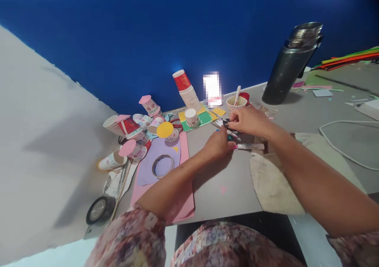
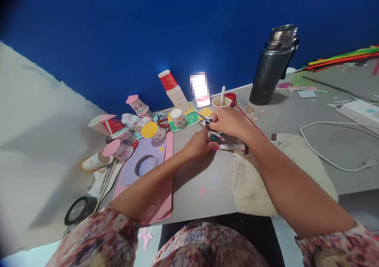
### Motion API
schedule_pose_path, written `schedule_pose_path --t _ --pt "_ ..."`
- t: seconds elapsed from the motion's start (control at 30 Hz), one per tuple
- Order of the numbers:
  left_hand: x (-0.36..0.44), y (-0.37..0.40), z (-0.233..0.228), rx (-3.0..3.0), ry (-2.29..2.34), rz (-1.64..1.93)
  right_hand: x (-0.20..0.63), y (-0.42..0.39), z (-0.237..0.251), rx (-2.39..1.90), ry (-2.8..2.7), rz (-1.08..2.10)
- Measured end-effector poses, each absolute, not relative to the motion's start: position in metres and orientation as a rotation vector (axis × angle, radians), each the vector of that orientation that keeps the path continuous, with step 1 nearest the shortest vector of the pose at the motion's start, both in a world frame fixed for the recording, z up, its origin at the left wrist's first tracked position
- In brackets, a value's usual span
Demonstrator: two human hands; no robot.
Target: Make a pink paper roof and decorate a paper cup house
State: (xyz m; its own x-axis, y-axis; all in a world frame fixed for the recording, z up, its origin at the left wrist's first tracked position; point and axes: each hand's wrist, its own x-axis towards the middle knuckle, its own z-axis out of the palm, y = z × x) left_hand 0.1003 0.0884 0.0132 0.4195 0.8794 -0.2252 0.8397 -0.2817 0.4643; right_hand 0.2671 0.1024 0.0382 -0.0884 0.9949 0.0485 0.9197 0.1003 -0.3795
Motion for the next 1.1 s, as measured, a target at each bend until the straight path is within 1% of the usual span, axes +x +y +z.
schedule_pose_path --t 0.1,0.2,0.27,0.33,0.4,0.47,0.53,0.63,0.73,0.87,0.97,1.1 --pt "0.081 0.072 0.023 2.174 1.436 0.125 0.269 0.102 0.041 -1.915 -2.109 0.374" --pt "0.031 0.041 0.034 2.175 1.411 0.092 0.264 0.099 0.041 -1.938 -2.195 0.458" --pt "-0.008 0.014 0.036 2.173 1.429 0.176 0.255 0.094 0.039 -1.921 -2.264 0.529" --pt "-0.043 -0.014 0.032 2.232 1.487 0.372 0.241 0.087 0.034 -1.883 -2.334 0.595" --pt "-0.070 -0.043 0.022 2.287 1.515 0.495 0.227 0.078 0.028 -1.836 -2.402 0.657" --pt "-0.086 -0.068 0.009 2.297 1.472 0.461 0.216 0.070 0.023 -1.806 -2.474 0.693" --pt "-0.094 -0.084 -0.002 2.333 1.423 0.466 0.213 0.066 0.020 -1.824 -2.528 0.670" --pt "-0.096 -0.094 -0.013 2.360 1.406 0.498 0.221 0.072 0.019 -1.966 -2.536 0.572" --pt "-0.096 -0.091 -0.014 2.319 1.407 0.541 0.232 0.082 0.020 -2.123 -2.496 0.468" --pt "-0.095 -0.086 -0.010 2.163 1.388 0.645 0.231 0.086 0.018 -2.123 -2.461 0.366" --pt "-0.095 -0.086 -0.005 1.921 1.513 0.754 0.218 0.078 0.016 -1.958 -2.456 0.416" --pt "-0.096 -0.083 0.000 1.596 1.867 0.962 0.193 0.054 0.009 -1.392 -2.561 0.638"
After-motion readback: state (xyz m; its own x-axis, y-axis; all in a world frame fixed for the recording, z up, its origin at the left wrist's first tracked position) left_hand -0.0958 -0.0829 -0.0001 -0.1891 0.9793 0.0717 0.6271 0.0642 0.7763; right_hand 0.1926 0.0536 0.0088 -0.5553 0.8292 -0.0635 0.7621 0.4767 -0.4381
